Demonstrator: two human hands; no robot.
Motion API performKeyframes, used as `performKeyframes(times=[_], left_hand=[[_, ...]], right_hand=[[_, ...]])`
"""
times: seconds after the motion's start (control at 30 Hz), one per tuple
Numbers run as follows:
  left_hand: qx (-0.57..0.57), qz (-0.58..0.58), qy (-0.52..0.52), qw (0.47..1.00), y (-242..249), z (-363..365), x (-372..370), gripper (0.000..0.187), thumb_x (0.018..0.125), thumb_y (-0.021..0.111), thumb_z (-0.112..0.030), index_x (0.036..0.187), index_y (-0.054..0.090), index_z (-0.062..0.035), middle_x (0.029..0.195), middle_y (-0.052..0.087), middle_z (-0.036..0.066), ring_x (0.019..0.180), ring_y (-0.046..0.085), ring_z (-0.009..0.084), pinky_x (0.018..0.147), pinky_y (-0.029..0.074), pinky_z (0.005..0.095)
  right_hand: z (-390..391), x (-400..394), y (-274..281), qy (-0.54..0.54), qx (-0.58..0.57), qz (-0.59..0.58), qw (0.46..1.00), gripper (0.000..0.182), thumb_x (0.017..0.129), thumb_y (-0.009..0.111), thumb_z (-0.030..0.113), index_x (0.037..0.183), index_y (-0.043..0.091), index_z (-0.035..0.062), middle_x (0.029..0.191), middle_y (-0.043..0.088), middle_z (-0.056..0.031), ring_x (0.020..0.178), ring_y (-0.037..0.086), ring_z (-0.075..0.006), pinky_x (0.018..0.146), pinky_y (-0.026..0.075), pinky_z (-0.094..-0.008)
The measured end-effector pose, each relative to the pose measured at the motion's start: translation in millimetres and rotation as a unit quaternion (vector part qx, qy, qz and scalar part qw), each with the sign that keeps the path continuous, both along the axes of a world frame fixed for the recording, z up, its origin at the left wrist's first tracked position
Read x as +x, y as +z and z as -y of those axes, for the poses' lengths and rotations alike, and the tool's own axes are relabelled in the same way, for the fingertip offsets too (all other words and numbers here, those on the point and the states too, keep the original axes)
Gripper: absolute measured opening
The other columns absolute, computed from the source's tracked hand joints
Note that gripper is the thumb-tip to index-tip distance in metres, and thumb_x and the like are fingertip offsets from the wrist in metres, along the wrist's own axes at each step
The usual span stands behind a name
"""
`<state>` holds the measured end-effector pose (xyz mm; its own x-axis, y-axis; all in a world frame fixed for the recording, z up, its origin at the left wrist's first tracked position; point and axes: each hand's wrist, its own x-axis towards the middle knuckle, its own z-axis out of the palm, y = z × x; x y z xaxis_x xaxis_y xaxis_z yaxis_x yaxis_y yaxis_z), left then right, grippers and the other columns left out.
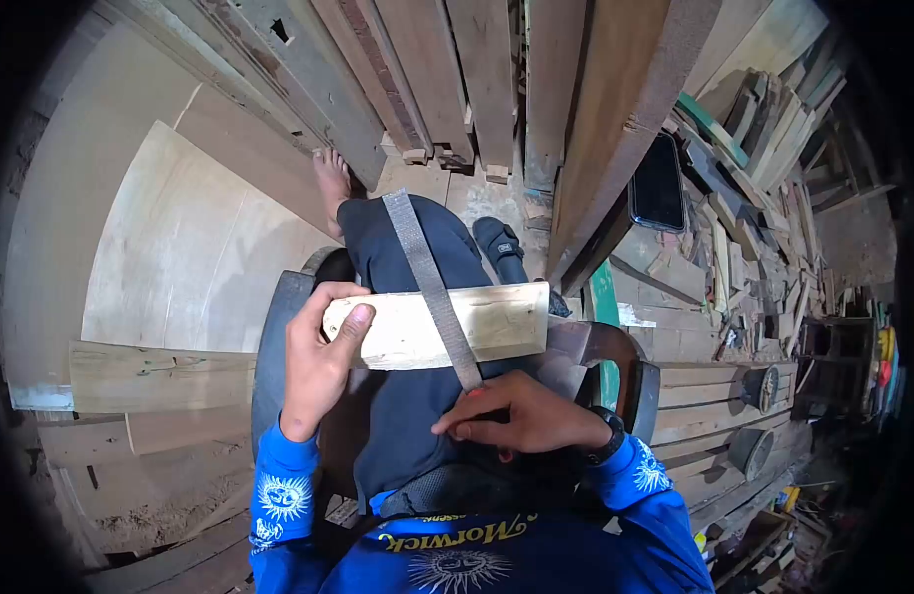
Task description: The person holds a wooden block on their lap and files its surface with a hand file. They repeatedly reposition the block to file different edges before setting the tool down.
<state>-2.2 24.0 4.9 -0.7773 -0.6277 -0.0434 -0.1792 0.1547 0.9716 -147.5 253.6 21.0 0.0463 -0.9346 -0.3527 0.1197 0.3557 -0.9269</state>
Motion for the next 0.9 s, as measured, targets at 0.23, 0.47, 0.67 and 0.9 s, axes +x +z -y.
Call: performKeyframes(times=[0.23,0.47,0.67,0.9], left_hand=[[0.005,-0.003,0.001,1.000,-1.8,0.7,0.5,0.032,0.102,0.072,-0.027,0.113,0.068,0.0019,0.097,0.074,0.009,0.092,0.068,0.0124,0.082,0.054,0.0292],[-0.001,-0.007,-0.003,1.000,-3.9,0.7,0.7,0.033,0.102,0.072,-0.028,0.113,0.068,0.0023,0.098,0.075,0.009,0.092,0.068,0.0125,0.082,0.054,0.0288],[0.010,0.000,0.001,1.000,-2.6,1.0,0.9,0.032,0.102,0.072,-0.028,0.113,0.068,0.0021,0.097,0.074,0.009,0.092,0.068,0.0128,0.082,0.053,0.0292],[-0.009,-0.003,-0.003,1.000,-3.8,1.4,1.1,0.030,0.101,0.073,-0.025,0.113,0.068,0.0018,0.098,0.075,0.009,0.092,0.068,0.0130,0.083,0.054,0.0299]], right_hand=[[-3.5,3.2,-20.6,0.027,-0.186,-0.077,0.979,0.023,0.100,0.071,0.012,0.122,0.078,0.0101,0.090,0.076,-0.0078,0.077,0.074,-0.0164,0.060,0.056,-0.0287],[-2.1,-3.7,-5.9,0.077,0.023,-0.040,0.996,0.024,0.101,0.070,0.012,0.123,0.078,0.0103,0.090,0.075,-0.0087,0.078,0.074,-0.0175,0.061,0.057,-0.0294],[-0.5,1.9,-3.2,0.055,-0.014,-0.034,0.998,0.027,0.101,0.069,0.012,0.127,0.076,0.0101,0.090,0.073,-0.0080,0.066,0.072,-0.0138,0.057,0.057,-0.0277],[-8.2,-6.3,-14.4,0.083,-0.049,-0.066,0.993,0.028,0.101,0.067,0.008,0.127,0.075,0.0110,0.096,0.074,-0.0081,0.063,0.071,-0.0140,0.058,0.057,-0.0276]])
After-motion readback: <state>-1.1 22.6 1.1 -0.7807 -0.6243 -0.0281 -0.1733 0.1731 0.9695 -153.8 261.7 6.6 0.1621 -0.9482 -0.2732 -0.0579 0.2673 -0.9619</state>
